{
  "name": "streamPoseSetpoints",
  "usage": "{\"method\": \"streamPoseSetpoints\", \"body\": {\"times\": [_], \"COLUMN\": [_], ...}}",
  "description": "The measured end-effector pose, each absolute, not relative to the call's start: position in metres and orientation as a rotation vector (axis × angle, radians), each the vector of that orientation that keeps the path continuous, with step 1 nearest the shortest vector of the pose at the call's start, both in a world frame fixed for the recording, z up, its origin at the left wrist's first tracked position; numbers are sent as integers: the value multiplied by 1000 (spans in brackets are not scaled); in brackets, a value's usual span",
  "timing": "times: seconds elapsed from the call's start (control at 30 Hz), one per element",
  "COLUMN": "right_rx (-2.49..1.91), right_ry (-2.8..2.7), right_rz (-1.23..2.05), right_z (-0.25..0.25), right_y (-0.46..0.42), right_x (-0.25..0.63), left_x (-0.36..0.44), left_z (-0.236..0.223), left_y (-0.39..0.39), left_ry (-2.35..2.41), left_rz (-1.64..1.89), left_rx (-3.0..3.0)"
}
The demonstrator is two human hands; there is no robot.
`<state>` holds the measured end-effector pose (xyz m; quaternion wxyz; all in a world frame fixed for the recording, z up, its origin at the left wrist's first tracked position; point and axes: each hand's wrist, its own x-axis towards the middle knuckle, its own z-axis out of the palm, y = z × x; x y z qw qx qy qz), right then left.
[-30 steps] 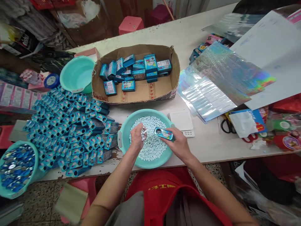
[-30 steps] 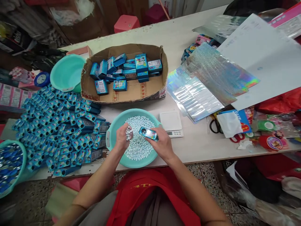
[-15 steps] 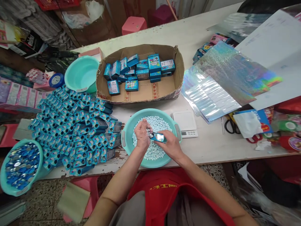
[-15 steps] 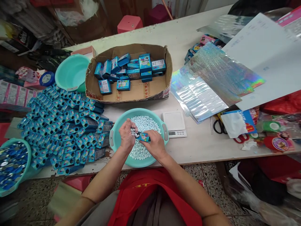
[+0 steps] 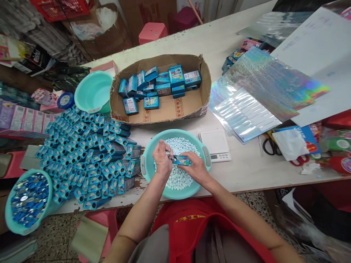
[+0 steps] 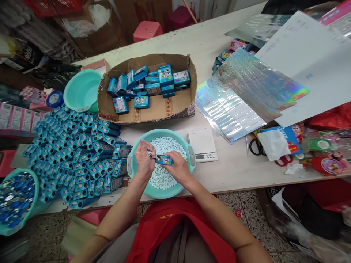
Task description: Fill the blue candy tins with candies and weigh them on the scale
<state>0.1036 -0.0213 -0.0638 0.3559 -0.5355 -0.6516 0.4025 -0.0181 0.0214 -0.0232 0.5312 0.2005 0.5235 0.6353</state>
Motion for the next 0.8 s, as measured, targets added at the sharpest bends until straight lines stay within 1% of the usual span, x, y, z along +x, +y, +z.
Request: {"method": "streamPoseSetpoints", "body": {"times": [0.13, 0.2, 0.27, 0.33, 0.4, 0.47, 0.53, 0.57, 0.63, 0.73, 0.8], "right_rx": [-1384, -1380, -1376, -1375, -1356, -1329, -1344, -1377, -1468, -1580, -1615], "right_ry": [-1607, -1543, -1472, -1424, -1404, -1376, -1309, -1267, -1196, -1141, -1143], "right_rz": [1070, 1099, 1125, 1113, 1088, 1072, 1028, 981, 862, 728, 704], "right_z": [-59, -54, -45, -37, -29, -23, -22, -24, -33, -59, -80], "right_y": [-18, -18, -18, -17, -14, -8, 0, 5, 14, 27, 33], "right_x": [107, 113, 121, 129, 139, 150, 165, 174, 191, 212, 222], "left_x": [-26, -36, -50, -67, -84, -98, -108, -111, -114, -110, -105], "left_z": [-23, -29, -37, -42, -40, -30, -19, -17, -20, -47, -71], "left_y": [25, 22, 15, 12, 21, 53, 106, 138, 203, 274, 297], "left_ry": [1226, 1300, 1449, 1571, 1652, 1758, 1873, 1920, 2011, 2180, 2225], "left_rz": [1469, 1429, 1274, 1027, 880, 931, 989, 943, 662, 193, 81], "left_rx": [412, 452, 686, 1064, 1383, 1552, 1649, 1701, 1805, 1652, 1582]}}
